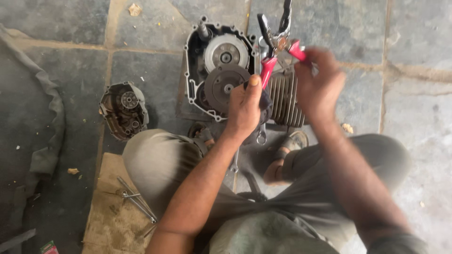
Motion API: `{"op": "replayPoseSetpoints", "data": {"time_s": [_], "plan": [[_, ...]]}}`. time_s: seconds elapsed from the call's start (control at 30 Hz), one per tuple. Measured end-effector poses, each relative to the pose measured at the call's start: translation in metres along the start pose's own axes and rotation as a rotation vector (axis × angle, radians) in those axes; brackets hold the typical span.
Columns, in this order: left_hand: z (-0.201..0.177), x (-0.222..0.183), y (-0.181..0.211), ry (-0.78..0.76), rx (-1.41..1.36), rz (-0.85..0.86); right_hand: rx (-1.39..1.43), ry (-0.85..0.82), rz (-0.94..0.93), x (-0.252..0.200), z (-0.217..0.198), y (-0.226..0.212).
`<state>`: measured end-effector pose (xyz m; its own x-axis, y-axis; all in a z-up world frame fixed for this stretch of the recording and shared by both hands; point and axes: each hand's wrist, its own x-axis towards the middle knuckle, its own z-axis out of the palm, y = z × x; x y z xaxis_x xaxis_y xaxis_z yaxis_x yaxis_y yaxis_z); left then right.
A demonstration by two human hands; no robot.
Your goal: The person picks up a pair of pliers and a cloth from a storage area, then sits on the floor to wipe down a pliers tool and an engine component.
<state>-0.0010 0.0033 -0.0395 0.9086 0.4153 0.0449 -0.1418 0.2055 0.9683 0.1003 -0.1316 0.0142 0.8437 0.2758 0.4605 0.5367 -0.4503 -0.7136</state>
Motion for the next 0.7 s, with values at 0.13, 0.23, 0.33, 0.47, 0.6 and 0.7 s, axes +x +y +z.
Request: {"op": "replayPoseSetpoints", "data": {"time_s": [0.13, 0.23, 0.33, 0.47, 0.6, 0.7], "plan": [[0.002, 0.011, 0.005, -0.005, 0.004, 0.062, -0.165, -0.151, -0.234, -0.022, 0.005, -0.007], [0.002, 0.004, 0.003, -0.008, -0.040, 0.006, -0.189, -0.083, -0.235, -0.018, 0.004, 0.006], [0.002, 0.007, 0.009, -0.029, -0.017, 0.030, -0.163, -0.146, -0.046, -0.012, 0.004, -0.001], [-0.002, 0.008, 0.002, -0.011, -0.033, -0.032, 0.018, -0.091, -0.117, -0.006, 0.001, -0.003], [0.001, 0.012, 0.005, -0.037, -0.115, -0.033, -0.173, -0.250, -0.155, -0.037, 0.008, -0.019], [-0.008, 0.006, 0.008, -0.036, -0.041, 0.003, -0.187, -0.189, -0.243, -0.007, -0.001, 0.002]]}}
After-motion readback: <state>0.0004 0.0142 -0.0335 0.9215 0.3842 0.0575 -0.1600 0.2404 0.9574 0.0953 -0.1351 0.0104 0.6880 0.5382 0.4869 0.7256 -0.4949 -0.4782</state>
